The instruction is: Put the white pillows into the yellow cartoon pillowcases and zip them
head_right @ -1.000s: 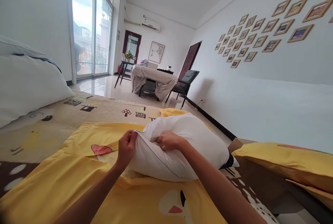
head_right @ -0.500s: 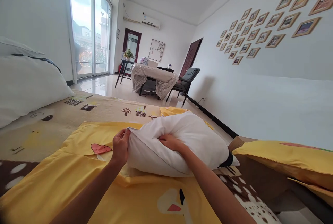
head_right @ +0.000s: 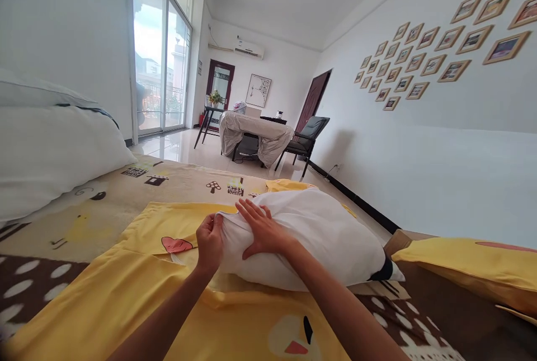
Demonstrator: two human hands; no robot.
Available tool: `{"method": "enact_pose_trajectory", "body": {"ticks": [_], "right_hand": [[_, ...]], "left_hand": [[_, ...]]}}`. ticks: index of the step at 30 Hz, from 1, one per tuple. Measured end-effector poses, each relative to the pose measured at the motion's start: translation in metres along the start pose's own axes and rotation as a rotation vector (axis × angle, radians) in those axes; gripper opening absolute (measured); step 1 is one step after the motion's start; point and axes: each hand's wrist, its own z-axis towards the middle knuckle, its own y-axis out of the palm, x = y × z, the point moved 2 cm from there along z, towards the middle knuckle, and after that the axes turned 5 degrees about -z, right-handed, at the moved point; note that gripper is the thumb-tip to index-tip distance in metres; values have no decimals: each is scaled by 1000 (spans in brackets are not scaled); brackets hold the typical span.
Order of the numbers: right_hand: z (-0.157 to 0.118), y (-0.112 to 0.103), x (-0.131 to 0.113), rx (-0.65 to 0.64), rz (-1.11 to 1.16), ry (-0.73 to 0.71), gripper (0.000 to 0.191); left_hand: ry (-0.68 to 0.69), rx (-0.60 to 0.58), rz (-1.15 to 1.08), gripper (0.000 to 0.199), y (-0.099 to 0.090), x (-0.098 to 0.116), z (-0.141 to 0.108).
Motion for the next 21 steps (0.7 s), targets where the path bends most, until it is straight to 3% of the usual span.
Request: {"method": "enact_pose_trajectory", "body": {"ticks": [2,5,9,11,15,19,21], "right_hand": [[12,6,21,2,49,27,119],[18,12,31,44,121,15,110],[7,12,23,177,123,-2,54],[0,15,19,223,116,21,36],[-11,24,20,295,142,39,20],[-18,26,27,359,278,49,19],[-22,23,32,390,307,74,21]], "left_hand": [[63,-52,59,28,3,6,-5],[163,-191,222,24,8,13,-14],[215,-282,324,26,10,19,-16],[208,-295,320,27,10,22,-12],[196,-395,318,24,11,27,-4],[73,-633,217,23,8,33,10],[-13,-657,239,32,2,31,21]]}}
